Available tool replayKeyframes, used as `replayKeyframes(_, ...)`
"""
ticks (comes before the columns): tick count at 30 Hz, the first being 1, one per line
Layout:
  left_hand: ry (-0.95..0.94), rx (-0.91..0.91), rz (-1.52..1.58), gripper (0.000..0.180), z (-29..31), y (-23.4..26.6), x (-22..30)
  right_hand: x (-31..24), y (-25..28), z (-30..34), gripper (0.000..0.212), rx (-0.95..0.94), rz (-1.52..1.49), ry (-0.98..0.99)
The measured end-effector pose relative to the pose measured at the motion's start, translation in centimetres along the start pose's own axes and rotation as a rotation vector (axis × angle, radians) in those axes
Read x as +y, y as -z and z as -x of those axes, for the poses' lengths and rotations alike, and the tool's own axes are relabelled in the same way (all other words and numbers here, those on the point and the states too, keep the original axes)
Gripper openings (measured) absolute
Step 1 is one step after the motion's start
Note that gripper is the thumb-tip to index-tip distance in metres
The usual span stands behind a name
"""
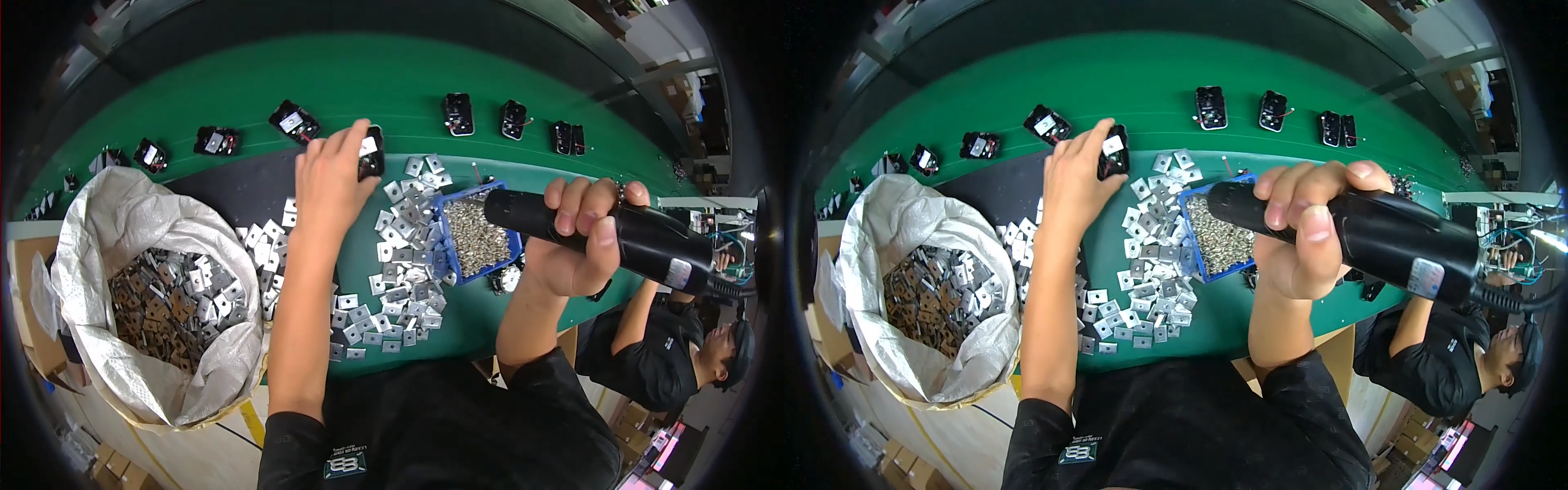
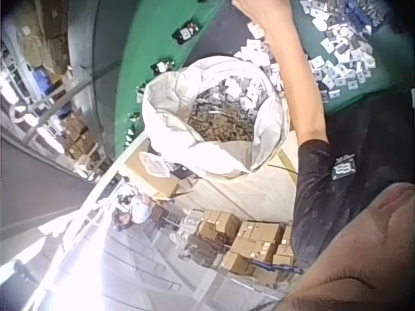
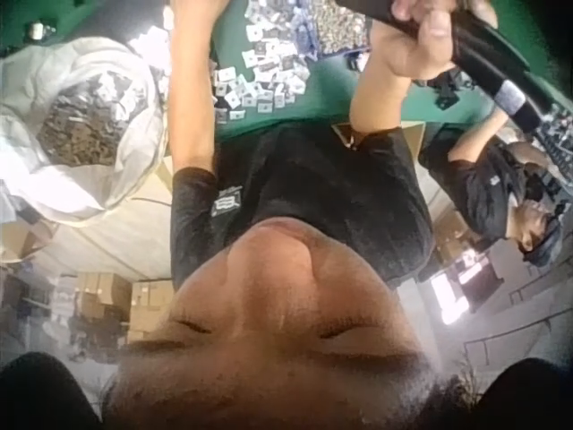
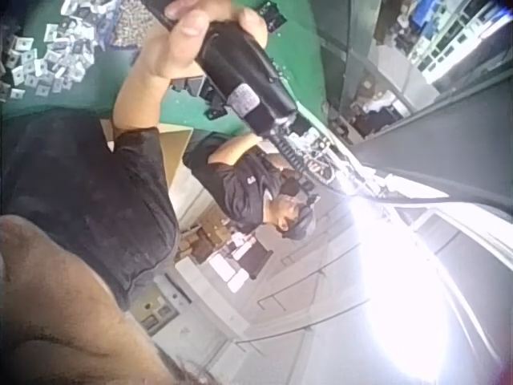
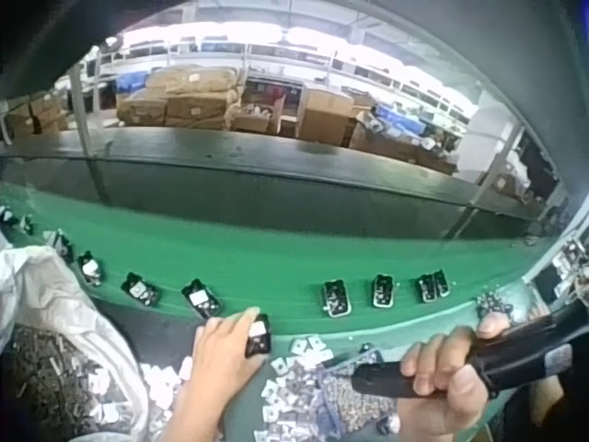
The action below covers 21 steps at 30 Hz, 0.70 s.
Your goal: The person screws plastic casings and electronic components together using an electric screwdriver on an assembly line.
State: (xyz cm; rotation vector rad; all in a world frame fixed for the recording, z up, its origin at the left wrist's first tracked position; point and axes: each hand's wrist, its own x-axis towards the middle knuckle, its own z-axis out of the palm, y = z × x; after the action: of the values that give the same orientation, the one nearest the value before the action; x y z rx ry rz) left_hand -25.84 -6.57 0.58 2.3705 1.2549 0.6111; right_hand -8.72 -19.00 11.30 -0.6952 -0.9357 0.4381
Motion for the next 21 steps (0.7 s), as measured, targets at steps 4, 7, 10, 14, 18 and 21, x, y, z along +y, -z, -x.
replayKeyframes(4, 0.106, 0.001, -0.268, 0.079, -2.0, 0.5, 0.8, 0.2, 2.7, 1.0, 0.042, 0.067, 0.183, -0.027)
replayKeyframes(7, -0.039, 0.012, -0.099, 0.074, -1.0, 2.0, 3.0, 0.4, 3.7, 1.5, 0.042, 0.120, 0.265, -0.027)
replayKeyframes(10, -0.210, -0.229, 0.181, 0.042, 0.7, 1.8, 3.8, 0.9, 4.4, 1.7, 0.042, 0.123, 0.282, -0.042)
replayKeyframes(14, -0.148, -0.313, 0.217, 0.027, 2.6, 0.2, 3.9, 1.8, 4.5, 1.6, 0.041, 0.084, 0.318, -0.073)
replayKeyframes(18, -0.114, -0.321, 0.233, 0.021, 2.8, -0.1, 4.3, 1.2, 4.8, 0.9, 0.041, 0.054, 0.240, -0.072)
replayKeyframes(21, -0.087, -0.327, 0.247, 0.017, 2.4, -0.3, 4.3, 1.6, 5.1, 0.6, 0.039, 0.093, 0.095, -0.025)
